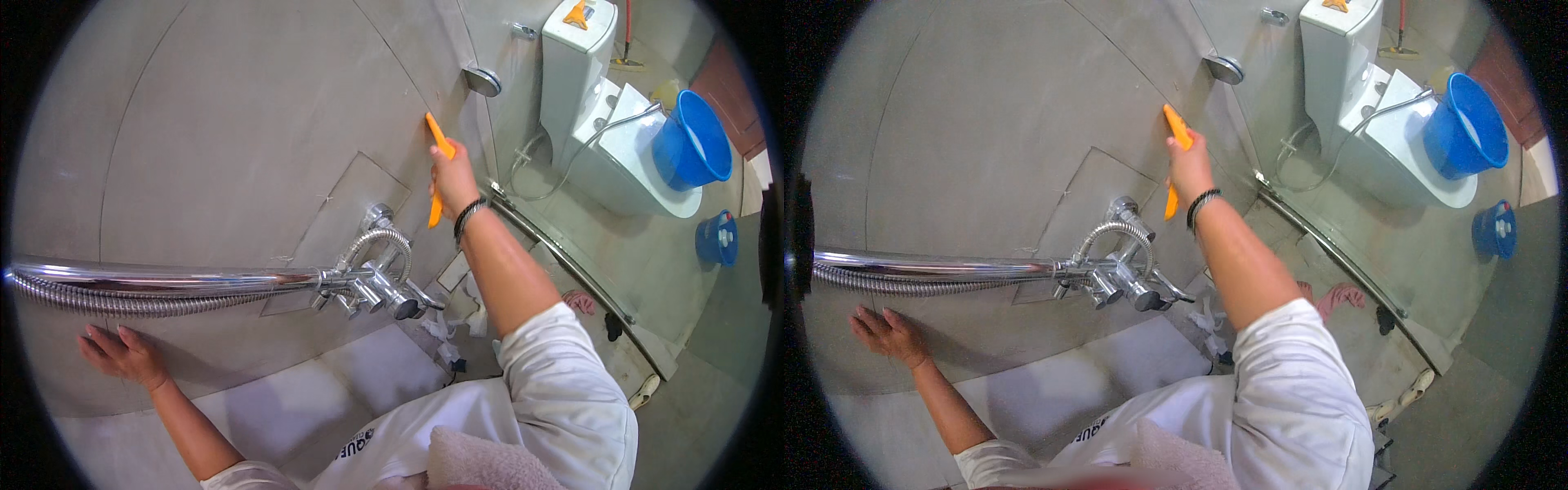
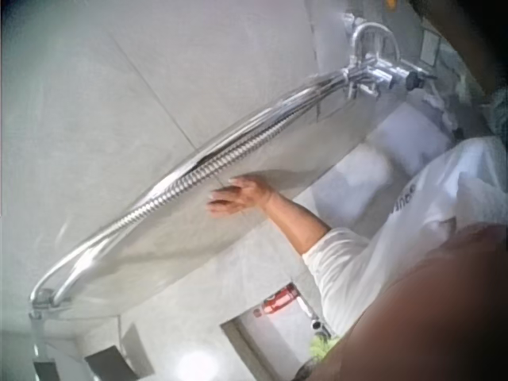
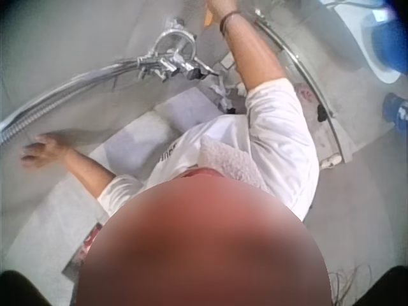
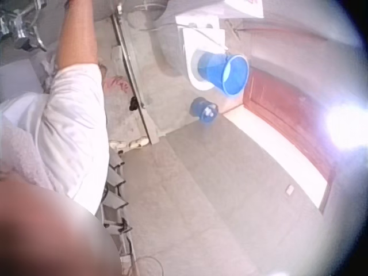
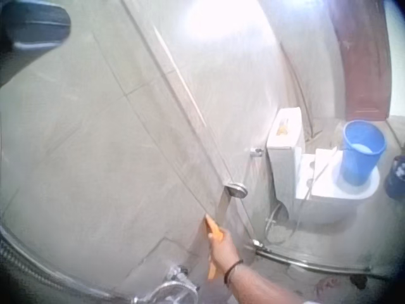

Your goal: The person cleans the tiled walls of a shower area using a yellow plastic scraper and a green cloth. They scrape grout lines and wipe the surfaces repeatedly, focusing on the area around the shower fixtures.

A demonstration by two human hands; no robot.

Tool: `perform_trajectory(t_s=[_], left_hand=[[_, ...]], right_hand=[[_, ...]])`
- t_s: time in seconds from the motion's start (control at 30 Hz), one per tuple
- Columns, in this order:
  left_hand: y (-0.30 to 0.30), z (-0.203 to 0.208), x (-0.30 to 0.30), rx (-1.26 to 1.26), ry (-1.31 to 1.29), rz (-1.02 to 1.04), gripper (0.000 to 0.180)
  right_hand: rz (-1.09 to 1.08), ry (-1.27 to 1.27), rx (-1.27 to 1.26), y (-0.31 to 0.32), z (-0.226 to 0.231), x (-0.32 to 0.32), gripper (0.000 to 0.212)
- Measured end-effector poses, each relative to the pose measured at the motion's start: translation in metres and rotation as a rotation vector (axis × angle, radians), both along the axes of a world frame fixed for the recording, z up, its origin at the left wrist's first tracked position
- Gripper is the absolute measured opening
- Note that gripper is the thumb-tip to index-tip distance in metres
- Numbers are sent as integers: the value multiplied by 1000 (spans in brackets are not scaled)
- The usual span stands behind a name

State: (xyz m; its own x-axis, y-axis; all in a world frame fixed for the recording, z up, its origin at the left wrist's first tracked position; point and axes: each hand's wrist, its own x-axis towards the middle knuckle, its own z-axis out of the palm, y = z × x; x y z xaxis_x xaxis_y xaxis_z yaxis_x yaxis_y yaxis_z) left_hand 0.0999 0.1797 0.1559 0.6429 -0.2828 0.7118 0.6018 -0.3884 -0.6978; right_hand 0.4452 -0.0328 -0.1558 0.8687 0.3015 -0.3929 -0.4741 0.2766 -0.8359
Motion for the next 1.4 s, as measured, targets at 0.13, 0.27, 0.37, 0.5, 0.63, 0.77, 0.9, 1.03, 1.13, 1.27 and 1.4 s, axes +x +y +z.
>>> perform_trajectory(t_s=[0.13, 0.27, 0.37, 0.5, 0.63, 0.77, 0.9, 1.03, 1.13, 1.27, 1.4], left_hand=[[-2, -1, 1, 51, 15, 12, 49], [-2, 5, 6, 77, 20, -15, 49], [1, 4, 0, 78, 40, -1, 50], [-1, 5, -1, 66, 46, -3, 50], [-1, 3, 4, 52, 33, 12, 51], [-5, -2, 1, 12, 48, 7, 51], [-4, 3, 3, 57, 44, -9, 51], [-2, 2, 1, 47, 27, 14, 51], [-2, 1, 3, 34, 18, 25, 51], [-1, 2, 1, 47, 29, 6, 51], [-1, 3, 4, 28, 24, -19, 51]], right_hand=[[54, 14, 85, -17, 21, 12, 43], [70, -114, -2, -9, 11, -2, 44], [-41, -412, -201, 0, 31, -10, 48], [-73, -452, -269, -8, 12, 4, 48], [-104, -513, -315, -1, -39, 11, 47], [-300, -885, -378, -7, 55, 54, 45], [-269, -1055, -340, -5, 46, 49, 47], [268, -749, -575, -12, -46, -35, 55], [200, -902, -589, -26, -73, -48, 51], [163, -1068, -566, -26, -69, -44, 45], [70, -1120, -477, -19, -81, -36, 42]])
